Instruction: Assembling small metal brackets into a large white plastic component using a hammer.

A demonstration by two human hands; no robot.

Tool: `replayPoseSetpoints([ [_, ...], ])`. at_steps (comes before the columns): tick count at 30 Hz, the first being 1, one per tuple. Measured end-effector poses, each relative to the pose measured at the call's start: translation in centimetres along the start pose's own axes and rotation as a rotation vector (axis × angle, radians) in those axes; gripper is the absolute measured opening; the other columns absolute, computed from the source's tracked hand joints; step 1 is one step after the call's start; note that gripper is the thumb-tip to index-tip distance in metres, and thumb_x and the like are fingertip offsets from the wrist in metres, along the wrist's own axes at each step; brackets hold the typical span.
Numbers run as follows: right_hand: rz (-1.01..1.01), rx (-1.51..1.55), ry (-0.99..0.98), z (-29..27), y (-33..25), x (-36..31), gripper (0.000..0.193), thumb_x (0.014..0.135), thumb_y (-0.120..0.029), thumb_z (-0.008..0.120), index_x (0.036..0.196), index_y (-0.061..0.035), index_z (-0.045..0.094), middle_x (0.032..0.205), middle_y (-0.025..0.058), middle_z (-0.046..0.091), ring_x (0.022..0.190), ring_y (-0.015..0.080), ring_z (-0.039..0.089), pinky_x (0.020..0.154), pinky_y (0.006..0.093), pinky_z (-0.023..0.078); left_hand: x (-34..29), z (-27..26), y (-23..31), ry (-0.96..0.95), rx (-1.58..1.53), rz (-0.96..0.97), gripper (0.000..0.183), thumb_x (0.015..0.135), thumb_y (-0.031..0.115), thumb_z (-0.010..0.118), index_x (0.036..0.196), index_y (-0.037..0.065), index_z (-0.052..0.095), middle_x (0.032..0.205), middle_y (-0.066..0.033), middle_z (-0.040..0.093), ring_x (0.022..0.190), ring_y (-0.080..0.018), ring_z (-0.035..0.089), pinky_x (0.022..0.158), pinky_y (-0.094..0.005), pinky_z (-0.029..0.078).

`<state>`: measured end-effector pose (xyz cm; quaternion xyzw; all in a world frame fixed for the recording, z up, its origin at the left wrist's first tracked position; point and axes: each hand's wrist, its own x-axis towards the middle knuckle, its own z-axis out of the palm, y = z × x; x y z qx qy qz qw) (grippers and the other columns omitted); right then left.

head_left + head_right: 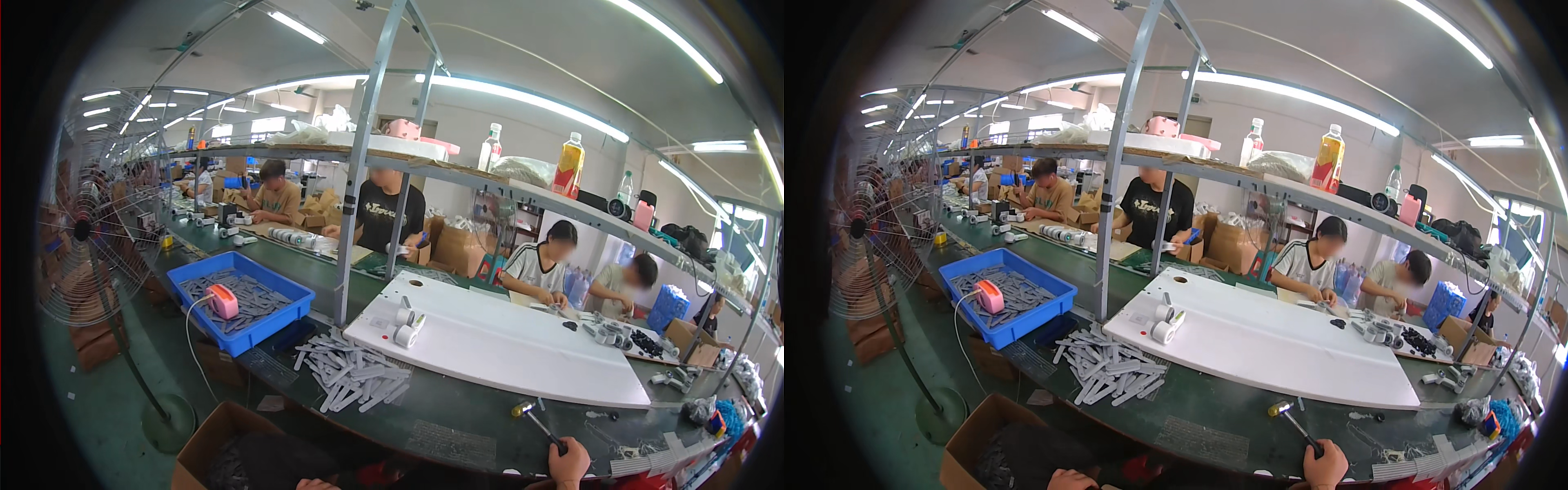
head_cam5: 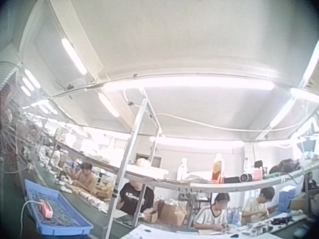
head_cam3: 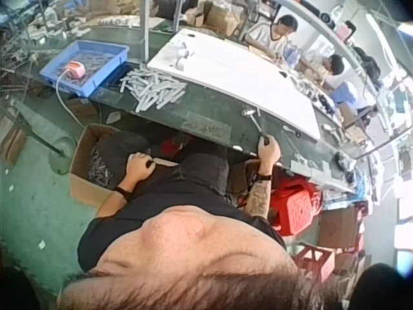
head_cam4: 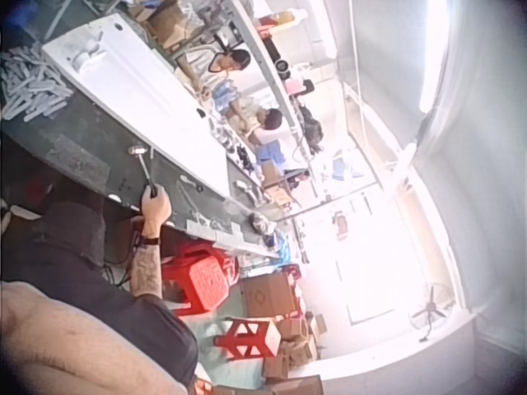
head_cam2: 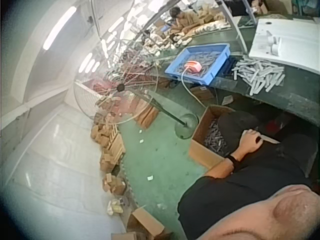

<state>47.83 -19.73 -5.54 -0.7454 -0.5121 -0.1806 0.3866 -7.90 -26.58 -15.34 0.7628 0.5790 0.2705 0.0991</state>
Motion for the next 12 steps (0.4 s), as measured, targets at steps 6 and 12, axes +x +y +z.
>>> replayPoseSetpoints([
  [6,-0.014,-0.007,0.012,0.16,0.09,0.01,0.024,0.081,-0.027,0.085,0.096,-0.0089,0.079,0.090,0.0130,0.078,0.089,0.0378,0.077,0.082,0.0478,0.060,0.06,0.04,-0.05,-0.013,0.015,-0.002,0.028,0.091,0.040,0.078,0.094,0.012,0.080,0.101,-0.0095,0.080,0.107,-0.0327,0.071,0.098,-0.0509,0.050],
  [12,0.002,-0.007,-0.012,0.03,0.14,0.02,0.025,0.081,-0.027,0.085,0.097,-0.0090,0.079,0.092,0.0137,0.079,0.090,0.0381,0.077,0.083,0.0486,0.060,0.04,0.09,-0.06,-0.027,0.006,-0.009,0.028,0.091,0.041,0.078,0.095,0.013,0.081,0.102,-0.0098,0.080,0.107,-0.0322,0.071,0.098,-0.0509,0.050],
])
